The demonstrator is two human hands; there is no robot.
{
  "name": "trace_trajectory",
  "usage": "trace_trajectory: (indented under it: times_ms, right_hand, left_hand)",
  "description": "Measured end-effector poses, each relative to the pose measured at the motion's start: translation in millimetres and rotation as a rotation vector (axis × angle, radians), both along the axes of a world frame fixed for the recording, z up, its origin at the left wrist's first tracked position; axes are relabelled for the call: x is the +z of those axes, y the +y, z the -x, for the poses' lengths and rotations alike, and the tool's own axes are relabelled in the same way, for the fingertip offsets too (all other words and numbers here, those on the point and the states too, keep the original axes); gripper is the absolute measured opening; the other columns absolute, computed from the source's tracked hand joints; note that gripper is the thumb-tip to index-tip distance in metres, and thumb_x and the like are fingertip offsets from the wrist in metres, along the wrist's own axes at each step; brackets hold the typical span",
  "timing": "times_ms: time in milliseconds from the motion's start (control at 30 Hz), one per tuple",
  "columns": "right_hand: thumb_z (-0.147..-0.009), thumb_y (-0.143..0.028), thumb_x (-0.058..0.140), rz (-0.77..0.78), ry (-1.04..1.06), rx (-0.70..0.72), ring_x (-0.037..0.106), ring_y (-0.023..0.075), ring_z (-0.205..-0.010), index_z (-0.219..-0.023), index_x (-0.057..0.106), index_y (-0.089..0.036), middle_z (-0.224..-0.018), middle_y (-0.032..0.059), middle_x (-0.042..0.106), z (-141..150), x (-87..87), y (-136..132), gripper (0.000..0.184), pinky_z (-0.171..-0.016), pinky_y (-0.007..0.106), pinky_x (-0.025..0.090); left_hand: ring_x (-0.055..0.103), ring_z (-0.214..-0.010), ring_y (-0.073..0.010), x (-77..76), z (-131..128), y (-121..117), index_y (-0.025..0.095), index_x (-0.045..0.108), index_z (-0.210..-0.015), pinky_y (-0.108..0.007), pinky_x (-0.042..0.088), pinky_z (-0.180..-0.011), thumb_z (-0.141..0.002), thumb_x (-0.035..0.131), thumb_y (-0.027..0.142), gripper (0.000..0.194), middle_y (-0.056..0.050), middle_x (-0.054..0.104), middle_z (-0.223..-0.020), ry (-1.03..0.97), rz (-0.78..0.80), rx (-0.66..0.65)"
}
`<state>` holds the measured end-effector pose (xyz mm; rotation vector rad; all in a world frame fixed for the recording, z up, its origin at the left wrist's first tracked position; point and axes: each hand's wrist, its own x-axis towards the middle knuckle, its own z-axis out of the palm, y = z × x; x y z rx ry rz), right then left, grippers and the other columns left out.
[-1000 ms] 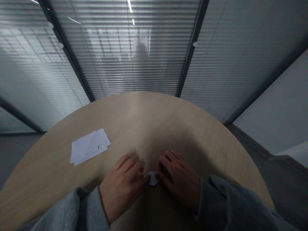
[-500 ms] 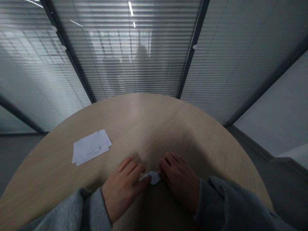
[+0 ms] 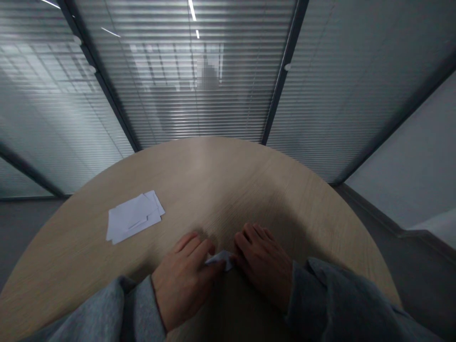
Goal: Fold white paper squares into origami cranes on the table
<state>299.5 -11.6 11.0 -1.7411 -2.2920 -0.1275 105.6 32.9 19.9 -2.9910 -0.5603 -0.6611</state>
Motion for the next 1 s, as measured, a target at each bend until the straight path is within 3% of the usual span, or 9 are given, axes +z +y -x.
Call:
trace_trajectory:
  times_ms: [167,367,600,800,1000]
  right_hand:
    - [-0.082,-0.016,0.062,0.079,0.144,0.164,0.051,0.0199,-0.082,-0.085,0.058,-0.019,-0.088,0.0039,0.059,-1.8,7.9,0.7,0.006,-0.075,0.033,0.038]
    - [-0.081,-0.026,0.065,0.074,0.185,0.272,0.051,0.0182,-0.081,-0.082,0.061,-0.020,-0.082,0.0016,0.060,-3.8,4.8,1.9,0.007,-0.076,0.031,0.036]
    - [-0.082,-0.024,0.064,0.074,0.201,0.300,0.051,0.0172,-0.079,-0.081,0.061,-0.019,-0.080,0.0012,0.061,-5.5,2.5,4.9,0.005,-0.074,0.030,0.036]
    - [-0.074,-0.022,0.070,0.183,0.291,0.283,0.052,0.0187,-0.082,-0.088,0.060,-0.018,-0.086,0.0028,0.062,-6.5,5.4,5.8,0.017,-0.078,0.032,0.038]
    - [-0.078,-0.019,0.065,0.167,0.268,0.289,0.052,0.0178,-0.082,-0.084,0.061,-0.018,-0.084,0.0026,0.061,-6.9,5.4,8.1,0.007,-0.077,0.031,0.038]
  left_hand:
    - [0.048,-0.068,-0.0192,1.7,2.3,5.4,0.018,0.065,-0.084,-0.037,0.047,-0.066,-0.092,0.043,0.015,0.024,-0.005,0.057,-0.076,-0.046,-0.094,-0.013]
    - [0.046,-0.060,-0.0175,2.3,0.4,5.1,0.017,0.061,-0.072,-0.032,0.045,-0.061,-0.094,0.038,0.016,0.032,-0.003,0.057,-0.066,-0.061,-0.050,-0.020]
    - [0.048,-0.060,-0.0169,2.5,-1.2,5.2,0.018,0.061,-0.076,-0.033,0.046,-0.064,-0.094,0.038,0.018,0.029,-0.002,0.059,-0.067,-0.056,-0.002,-0.023]
    - [0.051,-0.062,-0.0178,-0.1,-1.7,8.5,0.018,0.062,-0.080,-0.034,0.046,-0.064,-0.093,0.042,0.020,0.023,-0.002,0.059,-0.069,-0.061,-0.009,0.003]
    - [0.050,-0.062,-0.0168,0.8,-1.8,9.4,0.018,0.062,-0.079,-0.033,0.046,-0.065,-0.093,0.041,0.019,0.025,-0.002,0.059,-0.069,-0.041,-0.031,0.004]
